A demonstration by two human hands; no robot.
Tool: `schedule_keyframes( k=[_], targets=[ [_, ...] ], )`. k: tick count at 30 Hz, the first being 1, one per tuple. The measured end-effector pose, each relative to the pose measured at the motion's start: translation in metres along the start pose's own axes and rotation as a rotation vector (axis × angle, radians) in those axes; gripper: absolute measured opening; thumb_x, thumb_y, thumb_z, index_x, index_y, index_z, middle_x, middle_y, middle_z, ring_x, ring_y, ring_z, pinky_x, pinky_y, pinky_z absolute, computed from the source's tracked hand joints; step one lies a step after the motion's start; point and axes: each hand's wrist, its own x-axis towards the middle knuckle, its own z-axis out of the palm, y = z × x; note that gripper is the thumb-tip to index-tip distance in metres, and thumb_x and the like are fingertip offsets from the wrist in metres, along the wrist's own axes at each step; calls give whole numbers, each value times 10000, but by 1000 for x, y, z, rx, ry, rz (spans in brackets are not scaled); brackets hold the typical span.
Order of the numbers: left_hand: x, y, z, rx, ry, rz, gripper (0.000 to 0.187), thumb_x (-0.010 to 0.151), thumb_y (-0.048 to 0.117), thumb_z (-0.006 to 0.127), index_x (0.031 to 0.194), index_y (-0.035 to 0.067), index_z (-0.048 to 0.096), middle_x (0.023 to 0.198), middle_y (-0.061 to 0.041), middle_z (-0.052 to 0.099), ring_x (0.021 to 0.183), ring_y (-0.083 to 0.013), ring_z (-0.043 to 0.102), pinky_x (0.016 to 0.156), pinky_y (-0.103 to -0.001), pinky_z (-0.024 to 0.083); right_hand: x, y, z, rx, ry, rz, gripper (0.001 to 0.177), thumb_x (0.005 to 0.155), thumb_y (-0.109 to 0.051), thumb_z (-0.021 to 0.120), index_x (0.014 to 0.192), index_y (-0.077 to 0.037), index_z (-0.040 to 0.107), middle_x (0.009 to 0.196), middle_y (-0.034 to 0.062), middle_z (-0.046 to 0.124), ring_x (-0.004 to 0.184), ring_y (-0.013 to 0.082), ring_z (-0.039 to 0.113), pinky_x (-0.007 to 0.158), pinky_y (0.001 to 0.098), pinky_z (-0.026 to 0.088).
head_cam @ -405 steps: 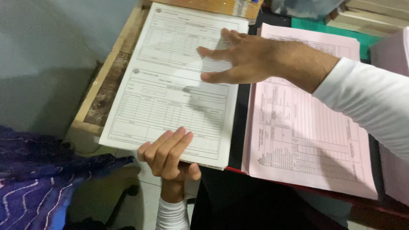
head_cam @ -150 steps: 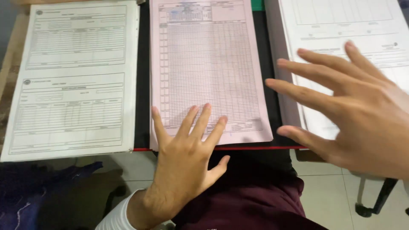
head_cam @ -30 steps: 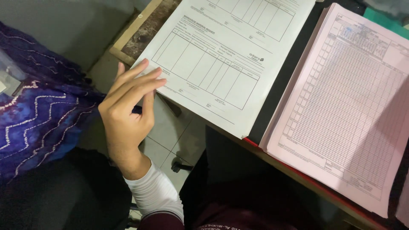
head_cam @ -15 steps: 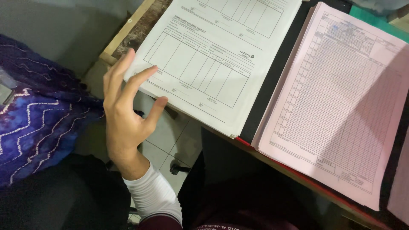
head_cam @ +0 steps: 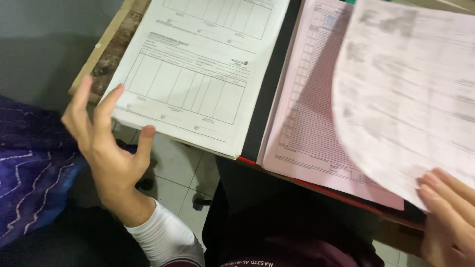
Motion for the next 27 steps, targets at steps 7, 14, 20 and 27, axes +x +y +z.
schedule_keyframes(
  k=[7, 14, 20, 27],
  targets=[
    [-1, 69, 16, -235, 289, 300, 553, 1027, 495, 484, 1226, -14, 564, 1290, -309, 602, 1180, -406, 612, 992, -503, 531, 70, -73, 13, -127, 184, -198, 177, 921, 190, 733, 1090, 136, 731, 1141, 263, 744, 1128, 415, 732, 1081, 543, 567],
    [9, 168, 21, -538, -371, 260, 685, 959, 583, 567, 1404, 62, 556, 1539, -292, 397, 1475, -471, 488, 1264, -611, 487, 66, -61, 39, -73, 203, -171, 218, 951, 114, 674, 1154, 46, 718, 1178, 156, 740, 1124, 357, 728, 1108, 529, 544],
    [6, 174, 27, -356, -506, 236, 687, 907, 555, 689, 1404, 91, 593, 1571, -268, 359, 1464, -457, 444, 1193, -583, 464, 45, -52, 43, -73, 219, -62, 361, 905, -177, 791, 1235, -52, 716, 1377, 207, 630, 1329, 461, 607, 1172, 608, 510],
    [2, 168, 33, -245, -546, 199, 608, 835, 321, 852, 1337, 55, 635, 1546, -237, 420, 1398, -373, 498, 1164, -480, 476, 26, -47, 57, 27, 233, 215, 566, 871, -215, 822, 1363, -26, 618, 1591, 318, 380, 1534, 546, 379, 1281, 612, 376]
  ],
)
